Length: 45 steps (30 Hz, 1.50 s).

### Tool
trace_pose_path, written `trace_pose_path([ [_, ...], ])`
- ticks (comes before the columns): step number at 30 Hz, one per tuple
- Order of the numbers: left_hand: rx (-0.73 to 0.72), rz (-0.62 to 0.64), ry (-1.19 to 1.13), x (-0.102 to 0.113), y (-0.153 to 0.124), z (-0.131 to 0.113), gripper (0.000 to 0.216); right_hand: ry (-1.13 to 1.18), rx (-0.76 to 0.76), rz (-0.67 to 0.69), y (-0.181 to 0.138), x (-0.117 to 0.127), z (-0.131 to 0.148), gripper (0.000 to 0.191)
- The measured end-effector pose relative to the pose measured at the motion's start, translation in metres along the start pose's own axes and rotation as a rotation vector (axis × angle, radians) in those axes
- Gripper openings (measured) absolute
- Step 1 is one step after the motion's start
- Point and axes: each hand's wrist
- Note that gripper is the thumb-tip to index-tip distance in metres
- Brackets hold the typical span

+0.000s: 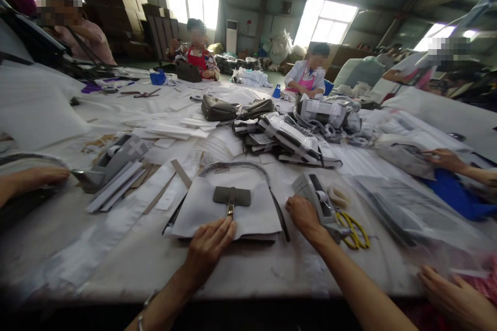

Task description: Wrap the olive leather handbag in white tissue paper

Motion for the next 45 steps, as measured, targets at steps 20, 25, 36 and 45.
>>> trace_pose_path([
  [20, 0.055, -0.239, 0.019, -0.018, -0.008, -0.005, 0.034, -0.02, -0.122, -0.062, 0.163, 0.032, 0.086, 0.043],
  [25, 0.042, -0.265, 0.037, -0.024, -0.009, -0.005, 0.033, -0.084, -0.06, 0.004, 0.173, 0.027, 0.082, 0.032],
  [36, 0.047, -0.217, 0.034, -0.018, -0.007, -0.004, 0.03, -0.158, 0.191, -0.109, 0.115, 0.089, 0.055, 0.017],
  [45, 0.005, -0.063, 0.05, -0.005, -0.003, -0.003, 0.029, 0.551, 0.663, -0.575, 0.007, 0.095, 0.043, 0.032],
])
Point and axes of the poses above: each hand's wrist, its own y-axis towards the middle knuckle, its own x-axis out of the back of the hand, z = x × y, and after that the axes turned 12 degrees about -z, right-handed
